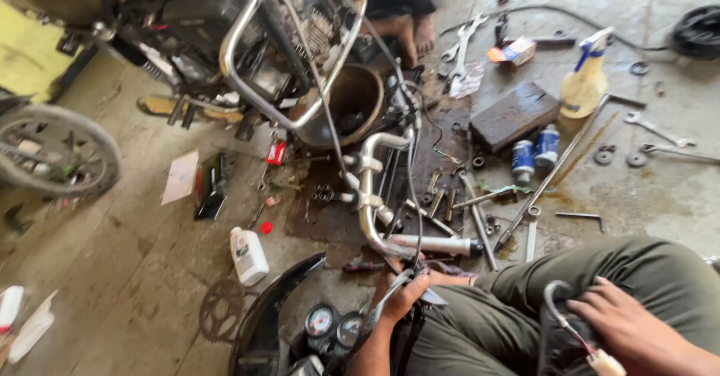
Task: Repairing motorcycle front forks and handlebar assembly.
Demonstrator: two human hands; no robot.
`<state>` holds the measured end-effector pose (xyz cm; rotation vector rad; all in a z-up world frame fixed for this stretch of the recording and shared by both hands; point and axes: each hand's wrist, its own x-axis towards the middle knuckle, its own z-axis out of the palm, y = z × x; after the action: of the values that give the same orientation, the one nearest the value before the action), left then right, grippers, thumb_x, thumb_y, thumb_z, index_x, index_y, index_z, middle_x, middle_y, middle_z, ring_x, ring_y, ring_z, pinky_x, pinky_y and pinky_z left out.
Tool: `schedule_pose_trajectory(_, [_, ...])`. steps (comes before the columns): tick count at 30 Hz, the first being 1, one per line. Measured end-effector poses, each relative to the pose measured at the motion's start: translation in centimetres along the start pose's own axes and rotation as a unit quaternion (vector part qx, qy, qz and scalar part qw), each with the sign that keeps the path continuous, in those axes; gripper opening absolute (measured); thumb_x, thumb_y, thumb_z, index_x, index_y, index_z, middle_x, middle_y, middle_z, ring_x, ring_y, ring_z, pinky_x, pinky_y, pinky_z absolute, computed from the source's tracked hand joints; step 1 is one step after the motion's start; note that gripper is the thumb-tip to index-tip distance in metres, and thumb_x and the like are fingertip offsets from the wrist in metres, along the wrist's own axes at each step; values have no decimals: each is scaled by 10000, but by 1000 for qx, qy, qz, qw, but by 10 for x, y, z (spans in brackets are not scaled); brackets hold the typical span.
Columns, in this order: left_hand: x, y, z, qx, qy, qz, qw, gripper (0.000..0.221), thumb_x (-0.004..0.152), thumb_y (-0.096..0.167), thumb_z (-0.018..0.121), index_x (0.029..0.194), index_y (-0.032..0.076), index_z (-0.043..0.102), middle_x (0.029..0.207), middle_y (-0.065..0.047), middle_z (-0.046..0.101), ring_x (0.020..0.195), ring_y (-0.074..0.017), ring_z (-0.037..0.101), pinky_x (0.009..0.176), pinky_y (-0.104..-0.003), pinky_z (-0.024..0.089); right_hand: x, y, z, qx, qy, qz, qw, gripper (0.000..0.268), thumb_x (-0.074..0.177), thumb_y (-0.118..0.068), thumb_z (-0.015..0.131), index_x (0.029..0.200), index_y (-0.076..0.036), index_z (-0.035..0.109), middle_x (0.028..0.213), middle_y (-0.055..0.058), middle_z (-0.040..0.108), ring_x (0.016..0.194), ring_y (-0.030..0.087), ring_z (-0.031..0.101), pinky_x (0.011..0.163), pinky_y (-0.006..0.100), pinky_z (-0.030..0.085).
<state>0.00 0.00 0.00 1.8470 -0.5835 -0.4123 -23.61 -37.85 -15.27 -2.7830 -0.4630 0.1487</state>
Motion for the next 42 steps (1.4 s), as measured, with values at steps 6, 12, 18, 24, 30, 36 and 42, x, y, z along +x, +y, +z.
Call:
schedule_pose_trajectory(6, [-4, 27, -1, 3, -5, 3, 1000, 504, 842, 243, 716, 1248, -5, 550, 1022, -68, 660, 966, -213, 655, 905, -369, 527, 61, -53, -1, -2, -48, 22, 999, 770, 705, -298, 784, 1389, -110, 483, 1285, 162, 550, 1300, 378, 452, 1217, 534, 178])
schedule_pose_trajectory(12, [-11, 64, -17, 5, -20, -13, 1000, 656, 806, 190, 700, 1371, 32, 406, 926, -71, 647, 897, -222, 647, 906, -381, 515, 55, -7, 33, -24, -108, -36, 993, 853, 678, -278, 780, 1443, -103, 446, 1367, 160, 536, 1323, 370, 435, 1183, 559, 198])
schedule_pose_trajectory(18, [-7, 35, -38, 189, -34, 96, 977, 623, 827, 184, 752, 1370, 30, 488, 968, -124, 671, 949, -330, 696, 928, -440, 549, 125, -45, -184, 193, -171, 164, 952, 764, 784, -395, 862, 1469, -281, 543, 1370, 15, 667, 1286, 194, 653, 1135, 338, 519])
schedule_pose_trajectory(24, [-4, 59, -25, 237, 24, 104, 966, 702, 814, 168, 752, 1434, 16, 460, 1126, -206, 693, 1022, -379, 702, 877, -450, 572, 253, -100, -255, 778, 12, 127, 615, 742, 894, -462, 619, 1518, -103, 441, 1389, 182, 668, 1255, 288, 650, 1071, 447, 494])
schedule_pose_trajectory(30, [-1, 65, 1, 121, 62, 57, 989, 918, 781, 84, 724, 1556, 26, 238, 1100, -167, 686, 969, -255, 695, 867, -375, 561, 362, -157, -232, 878, 101, 99, 457, 528, 911, -353, 803, 1215, 47, 641, 991, 153, 691, 766, 260, 651, 675, 410, 540])
schedule_pose_trajectory(36, [-10, 49, 11, -183, 54, 26, 981, 866, 795, 61, 678, 1551, 69, 257, 1224, -72, 631, 1031, -153, 632, 893, -316, 554, 342, -180, -260, 859, 173, 145, 460, 231, 775, -135, 753, 980, -115, 647, 836, 72, 671, 689, 192, 652, 616, 381, 557])
schedule_pose_trajectory(42, [-35, 28, 13, 305, 224, 164, 911, 815, 815, 187, 854, 1493, -13, 447, 1413, -283, 557, 1331, -460, 541, 1112, -517, 424, 317, -181, -276, 884, 192, 184, 385, 368, 877, -444, 728, 894, -112, 570, 744, 45, 565, 630, 189, 570, 626, 376, 479])
